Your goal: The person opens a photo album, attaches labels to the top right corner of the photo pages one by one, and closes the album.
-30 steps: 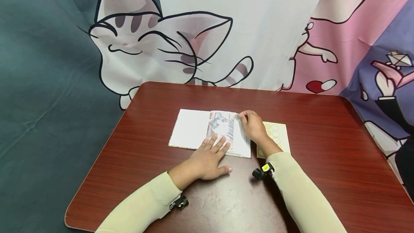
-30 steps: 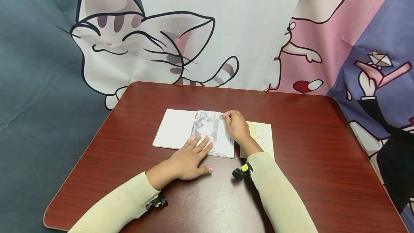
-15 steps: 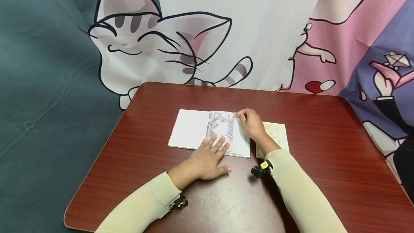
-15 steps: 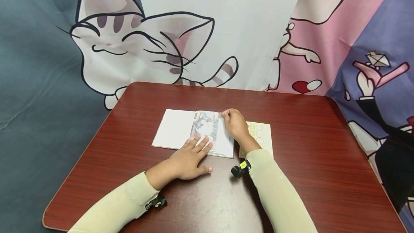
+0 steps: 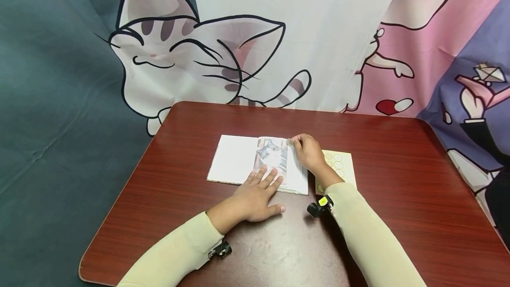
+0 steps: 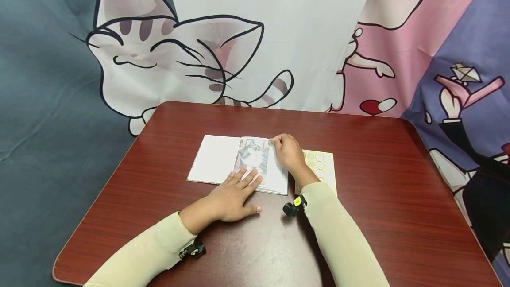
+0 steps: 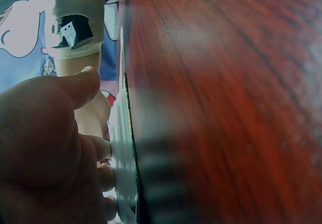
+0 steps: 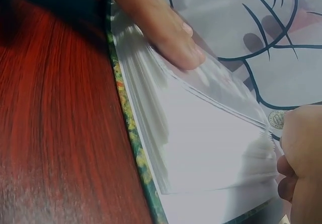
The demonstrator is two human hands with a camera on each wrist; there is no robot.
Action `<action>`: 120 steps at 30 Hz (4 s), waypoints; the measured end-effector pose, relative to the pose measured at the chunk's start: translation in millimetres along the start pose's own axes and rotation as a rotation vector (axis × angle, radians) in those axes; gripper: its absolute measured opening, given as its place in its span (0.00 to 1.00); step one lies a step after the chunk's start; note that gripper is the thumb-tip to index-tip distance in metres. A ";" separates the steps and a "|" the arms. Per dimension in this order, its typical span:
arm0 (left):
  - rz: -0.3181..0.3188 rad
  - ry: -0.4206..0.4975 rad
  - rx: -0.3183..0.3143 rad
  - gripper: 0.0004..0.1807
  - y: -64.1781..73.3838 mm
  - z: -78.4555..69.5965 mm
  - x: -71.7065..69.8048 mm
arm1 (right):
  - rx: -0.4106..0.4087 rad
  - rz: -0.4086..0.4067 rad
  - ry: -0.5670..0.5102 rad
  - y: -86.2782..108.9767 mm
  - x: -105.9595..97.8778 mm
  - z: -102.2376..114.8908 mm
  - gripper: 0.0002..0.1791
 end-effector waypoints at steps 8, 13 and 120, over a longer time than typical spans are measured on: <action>-0.004 -0.001 0.000 0.47 -0.4 0.3 -1.0 | -0.018 -0.002 -0.006 -2.5 1.7 7.2 0.15; -0.008 -0.006 0.002 0.47 -0.7 -0.1 -1.0 | -0.016 0.009 -0.016 -2.2 3.7 8.9 0.15; -0.012 -0.010 0.004 0.47 0.9 0.9 -0.8 | -0.655 0.270 0.197 110.4 -35.9 16.9 0.43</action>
Point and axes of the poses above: each hand's wrist, its own y-axis away from the middle knuckle, its own x-axis out of the palm, z = x × y, the point moved 8 cm from there along -y, towards the middle knuckle, and after that the axes turned 15 degrees about -z, right-handed, at the moved point
